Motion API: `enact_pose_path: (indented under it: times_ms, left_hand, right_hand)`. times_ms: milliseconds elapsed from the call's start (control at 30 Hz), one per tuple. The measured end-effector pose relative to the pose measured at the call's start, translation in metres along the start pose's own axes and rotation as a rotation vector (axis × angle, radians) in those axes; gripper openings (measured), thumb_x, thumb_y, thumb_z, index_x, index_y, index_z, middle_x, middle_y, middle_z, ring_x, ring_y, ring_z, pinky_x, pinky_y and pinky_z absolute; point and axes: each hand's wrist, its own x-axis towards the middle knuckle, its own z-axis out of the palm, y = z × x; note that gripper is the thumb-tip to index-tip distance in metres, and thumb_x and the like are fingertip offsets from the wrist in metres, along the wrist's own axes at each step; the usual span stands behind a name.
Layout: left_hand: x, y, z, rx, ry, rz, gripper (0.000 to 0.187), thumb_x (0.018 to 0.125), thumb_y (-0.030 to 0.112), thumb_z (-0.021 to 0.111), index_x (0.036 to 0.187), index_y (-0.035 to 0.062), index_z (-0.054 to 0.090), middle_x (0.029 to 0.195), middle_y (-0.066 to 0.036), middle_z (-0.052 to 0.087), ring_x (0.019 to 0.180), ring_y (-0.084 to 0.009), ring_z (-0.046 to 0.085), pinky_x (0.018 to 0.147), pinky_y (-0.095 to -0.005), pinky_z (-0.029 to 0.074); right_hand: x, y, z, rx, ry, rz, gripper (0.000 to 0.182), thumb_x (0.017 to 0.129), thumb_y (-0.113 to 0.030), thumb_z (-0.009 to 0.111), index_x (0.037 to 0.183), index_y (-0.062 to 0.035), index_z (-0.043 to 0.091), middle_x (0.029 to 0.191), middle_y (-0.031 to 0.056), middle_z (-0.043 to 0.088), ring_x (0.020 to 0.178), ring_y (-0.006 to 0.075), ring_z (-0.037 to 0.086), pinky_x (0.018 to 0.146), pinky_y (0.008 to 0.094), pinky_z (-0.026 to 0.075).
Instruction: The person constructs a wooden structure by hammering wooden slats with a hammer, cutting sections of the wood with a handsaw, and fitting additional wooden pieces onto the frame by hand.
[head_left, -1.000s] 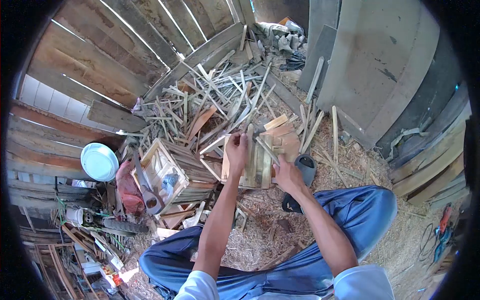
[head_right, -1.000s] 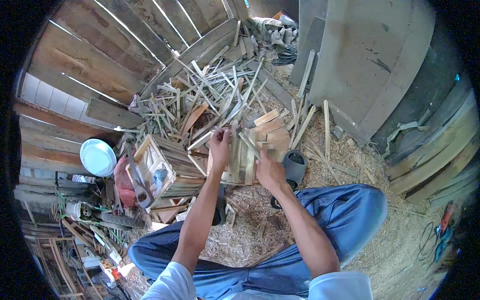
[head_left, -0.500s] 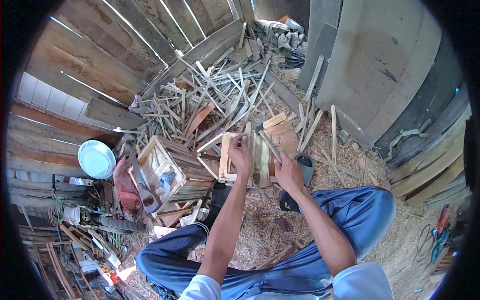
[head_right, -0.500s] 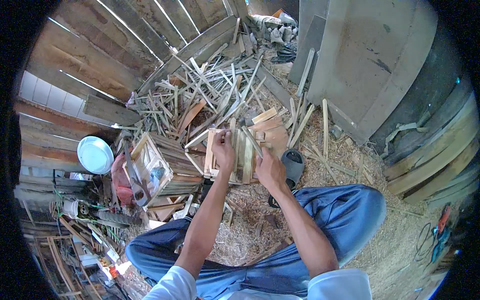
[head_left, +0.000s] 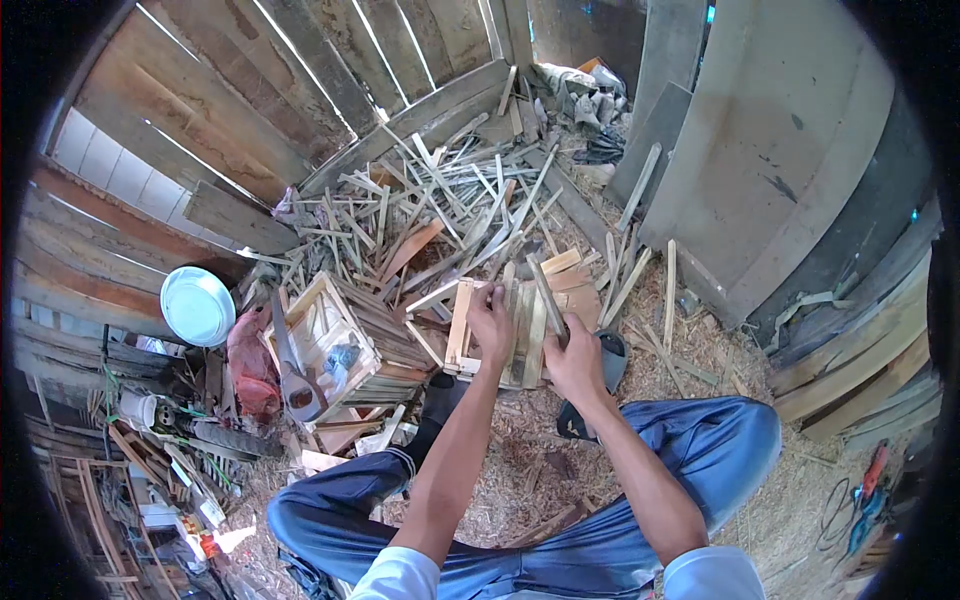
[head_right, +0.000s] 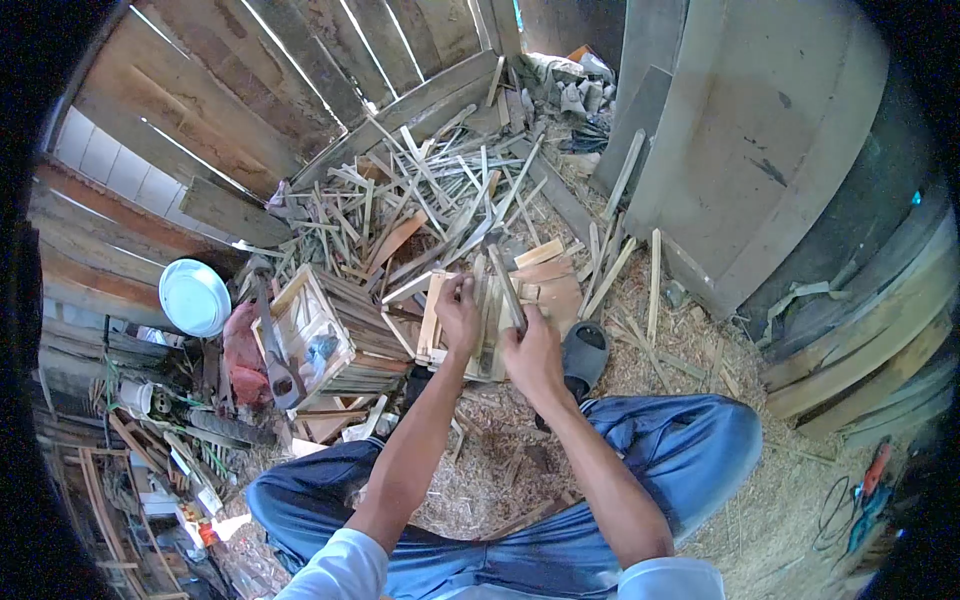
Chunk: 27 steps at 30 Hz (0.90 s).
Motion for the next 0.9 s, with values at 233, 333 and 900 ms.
enact_pose_path:
  times_ms: [233,333,900]
  left_hand:
    - [-0.001,0.005,-0.001,-0.028,0.017,-0.065,0.017,0.092,0.009,0.060,0.098,-0.0049,0.068,0.092,-0.016,0.068,0.084,-0.0247,0.063,0.079,-0.0357,0.048]
    - [-0.001,0.003,-0.001,0.060,0.010,-0.110,0.016,0.092,0.009,0.061,0.098,-0.0043,0.069,0.093,-0.015,0.069,0.086,-0.0250,0.064,0.080,-0.0358,0.049]
    - [-0.002,0.000,-0.003,-0.051,0.000,-0.062,0.019,0.090,0.011,0.065,0.102,-0.0038,0.070,0.096,-0.015,0.071,0.091,-0.0233,0.066,0.084,-0.0334,0.049]
  right_hand:
    - [-0.011,-0.024,-0.016,0.192,0.053,-0.097,0.030,0.093,-0.018,0.056,0.118,-0.0012,0.055,0.078,0.0235,0.064,0.073,0.0403,0.065,0.066,0.0462,0.049]
    - [-0.014,-0.026,-0.020,0.152,-0.023,-0.011,0.027,0.092,-0.017,0.057,0.115,-0.0012,0.054,0.079,0.0236,0.064,0.074,0.0402,0.065,0.067,0.0466,0.048]
    - [-0.005,0.008,0.002,-0.089,-0.098,-0.046,0.027,0.090,-0.013,0.056,0.110,0.0049,0.054,0.090,0.0345,0.062,0.087,0.0514,0.061,0.076,0.0553,0.049]
